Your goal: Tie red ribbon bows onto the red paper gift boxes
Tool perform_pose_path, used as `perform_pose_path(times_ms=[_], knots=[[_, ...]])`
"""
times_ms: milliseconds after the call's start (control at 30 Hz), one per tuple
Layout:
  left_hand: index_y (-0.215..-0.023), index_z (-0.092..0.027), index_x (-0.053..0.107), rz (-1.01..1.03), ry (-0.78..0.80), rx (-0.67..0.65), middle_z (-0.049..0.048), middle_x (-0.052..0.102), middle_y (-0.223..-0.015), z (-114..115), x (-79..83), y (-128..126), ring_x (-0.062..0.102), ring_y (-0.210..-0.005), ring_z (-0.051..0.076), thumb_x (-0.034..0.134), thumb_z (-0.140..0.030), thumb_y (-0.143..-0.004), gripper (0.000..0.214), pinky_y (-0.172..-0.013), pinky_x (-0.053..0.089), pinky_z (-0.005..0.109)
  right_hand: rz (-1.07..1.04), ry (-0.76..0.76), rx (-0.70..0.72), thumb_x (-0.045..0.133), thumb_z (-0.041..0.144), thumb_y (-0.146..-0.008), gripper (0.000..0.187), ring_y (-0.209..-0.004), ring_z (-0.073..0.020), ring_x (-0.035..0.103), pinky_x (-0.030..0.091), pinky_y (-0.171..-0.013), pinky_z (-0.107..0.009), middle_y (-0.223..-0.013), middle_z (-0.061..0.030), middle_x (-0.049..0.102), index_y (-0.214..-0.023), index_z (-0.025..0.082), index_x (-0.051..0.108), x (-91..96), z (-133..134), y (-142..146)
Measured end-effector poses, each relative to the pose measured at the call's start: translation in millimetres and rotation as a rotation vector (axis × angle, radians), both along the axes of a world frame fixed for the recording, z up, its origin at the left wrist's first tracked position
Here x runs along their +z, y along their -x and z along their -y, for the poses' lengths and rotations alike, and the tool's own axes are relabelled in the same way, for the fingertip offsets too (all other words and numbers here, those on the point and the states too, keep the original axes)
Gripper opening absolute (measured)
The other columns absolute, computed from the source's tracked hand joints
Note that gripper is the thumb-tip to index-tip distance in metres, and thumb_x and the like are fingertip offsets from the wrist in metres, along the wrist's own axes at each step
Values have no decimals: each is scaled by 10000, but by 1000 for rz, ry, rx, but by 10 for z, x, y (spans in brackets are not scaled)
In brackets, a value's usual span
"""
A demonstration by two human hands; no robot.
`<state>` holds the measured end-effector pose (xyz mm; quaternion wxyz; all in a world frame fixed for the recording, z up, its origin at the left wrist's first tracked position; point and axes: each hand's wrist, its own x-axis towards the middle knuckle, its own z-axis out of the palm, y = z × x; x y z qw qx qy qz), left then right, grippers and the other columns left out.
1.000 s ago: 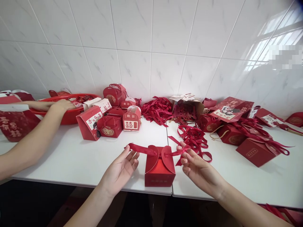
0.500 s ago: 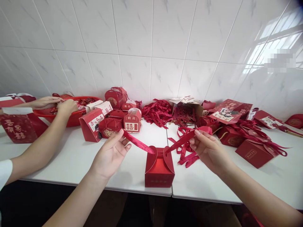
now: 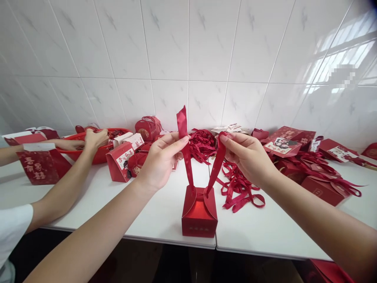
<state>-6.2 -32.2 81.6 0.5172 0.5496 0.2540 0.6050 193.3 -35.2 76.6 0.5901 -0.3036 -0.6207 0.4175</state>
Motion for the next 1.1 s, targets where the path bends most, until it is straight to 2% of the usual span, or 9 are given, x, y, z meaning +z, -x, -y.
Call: perform_pose_path(times_ms=[100, 267, 467, 567, 667, 800, 900, 1000, 1100], knots=[[-774, -169, 702, 9, -33, -6, -3, 658, -737, 19, 72, -64, 610, -685, 127, 725, -256, -724, 103, -656, 499, 250, 30, -3, -16, 659, 416, -778, 265, -515, -68, 385, 298, -486, -221, -550, 42, 450, -669, 178, 616, 75, 33, 44], [-748, -161, 705, 7, -88, -18, 10, 680, -750, 41, 126, -121, 634, -737, 147, 725, -303, -730, 144, -752, 500, 281, 4, -6, 60, 653, 384, -788, 217, -535, -63, 437, 371, -505, -206, -626, 29, 537, -728, 175, 638, 141, 90, 127], [-740, -167, 678, -52, -117, -108, 17, 658, -748, 75, 134, -107, 622, -742, 153, 646, -342, -802, 188, -741, 489, 282, -44, 23, 130, 638, 379, -799, 211, -691, -115, 605, 505, -716, -281, -747, -15, 641, -780, 168, 645, 185, 98, 206], [-675, -167, 638, -166, -163, -121, -3, 597, -638, 102, 122, -92, 566, -654, 121, 610, -347, -829, 238, -686, 465, 248, 14, 72, 123, 655, 340, -782, 193, -552, -93, 582, 494, -606, -255, -670, -9, 638, -764, 150, 629, 196, 90, 224], [-639, -158, 613, -313, -154, -40, -13, 556, -592, 126, 106, -82, 521, -604, 107, 619, -342, -819, 258, -630, 431, 230, 102, 24, 132, 641, 274, -782, 142, -455, -54, 496, 413, -484, -211, -640, 2, 625, -733, 141, 633, 177, 110, 220], [-633, -155, 609, -465, -164, 27, -13, 548, -596, 137, 85, -65, 499, -591, 106, 629, -357, -805, 265, -588, 394, 228, 106, -31, 229, 647, 285, -788, 131, -461, -37, 432, 371, -453, -196, -674, 15, 611, -809, 159, 676, 123, 154, 214], [-661, -157, 642, -544, -182, 3, -3, 556, -599, 122, 66, -31, 498, -607, 121, 623, -362, -798, 248, -601, 390, 241, 149, -62, 208, 601, 332, -837, 190, -471, -42, 439, 387, -452, -193, -687, 15, 609, -899, 178, 695, 96, 158, 212], [-614, -148, 642, -537, -107, -111, 30, 582, -614, 86, 44, 19, 517, -628, 148, 542, -322, -828, 293, -642, 409, 270, 268, -228, 149, 525, 298, -890, 216, -600, -88, 560, 471, -542, -218, -773, -11, 655, -984, 203, 694, 72, 111, 166], [-557, -151, 597, -369, 40, -222, 37, 563, -602, 36, 33, 69, 544, -662, 165, 450, -251, -834, 329, -701, 431, 288, 511, -642, 31, 496, 213, -904, 226, -833, -152, 621, 515, -722, -286, -916, -41, 694, -1009, 222, 696, 33, 22, 71]])
